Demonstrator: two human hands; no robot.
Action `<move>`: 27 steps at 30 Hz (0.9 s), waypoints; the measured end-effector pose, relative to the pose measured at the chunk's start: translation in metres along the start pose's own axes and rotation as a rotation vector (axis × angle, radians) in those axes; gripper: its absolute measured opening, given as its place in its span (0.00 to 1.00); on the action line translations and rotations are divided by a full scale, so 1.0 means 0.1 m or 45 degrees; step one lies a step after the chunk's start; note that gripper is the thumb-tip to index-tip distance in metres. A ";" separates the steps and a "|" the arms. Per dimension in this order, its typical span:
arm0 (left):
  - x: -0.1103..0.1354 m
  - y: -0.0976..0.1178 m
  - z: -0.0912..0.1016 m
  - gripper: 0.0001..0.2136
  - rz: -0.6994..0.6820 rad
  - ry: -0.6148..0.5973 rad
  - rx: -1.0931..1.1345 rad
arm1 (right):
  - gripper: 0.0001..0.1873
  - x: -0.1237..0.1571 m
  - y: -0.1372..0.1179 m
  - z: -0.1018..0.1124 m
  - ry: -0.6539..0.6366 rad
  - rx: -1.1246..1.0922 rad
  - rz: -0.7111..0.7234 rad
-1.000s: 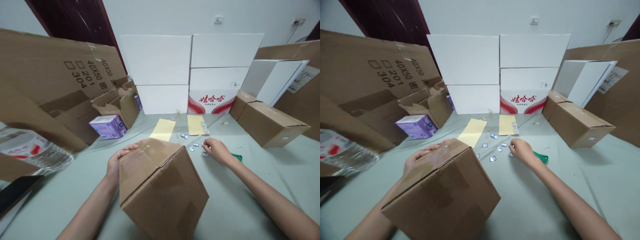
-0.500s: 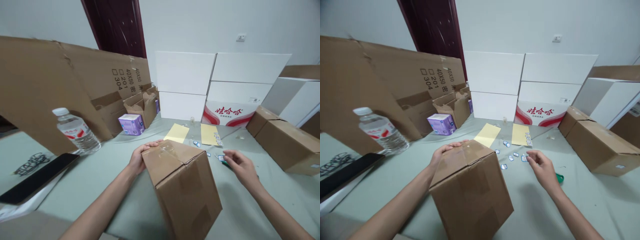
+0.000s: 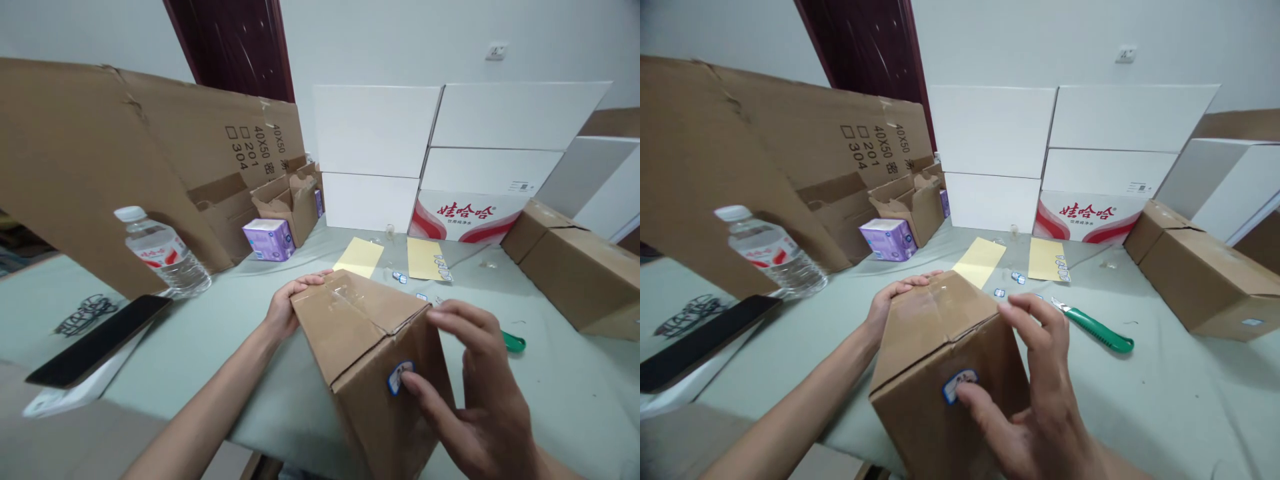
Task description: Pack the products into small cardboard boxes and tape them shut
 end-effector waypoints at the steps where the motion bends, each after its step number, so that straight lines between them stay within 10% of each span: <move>1: 0.00 0.00 -0.01 0.10 -0.003 -0.008 -0.007 | 0.34 0.02 0.02 0.00 -0.022 0.014 -0.045; 5: 0.00 0.01 -0.06 0.10 0.004 -0.028 -0.044 | 0.47 0.06 0.05 -0.03 -0.164 -0.090 -0.201; 11: 0.04 0.01 -0.09 0.10 0.015 -0.020 -0.053 | 0.36 0.11 0.10 -0.05 -0.291 -0.339 -0.313; 19: 0.05 0.05 -0.13 0.10 -0.004 -0.003 -0.103 | 0.63 0.18 0.04 0.00 -0.206 -0.103 -0.227; 27: 0.66 -0.12 -0.16 0.10 -0.284 0.085 -0.377 | 0.64 0.90 0.05 0.06 -0.229 0.257 -0.444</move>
Point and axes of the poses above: each hand's wrist, its own x-axis away from the middle knuckle, its own z-axis out of the back of the hand, y = z × x, the point moved 1 cm from there along -x, towards the middle knuckle, and after that the axes turned 7 degrees about x, right-handed, at the moved point
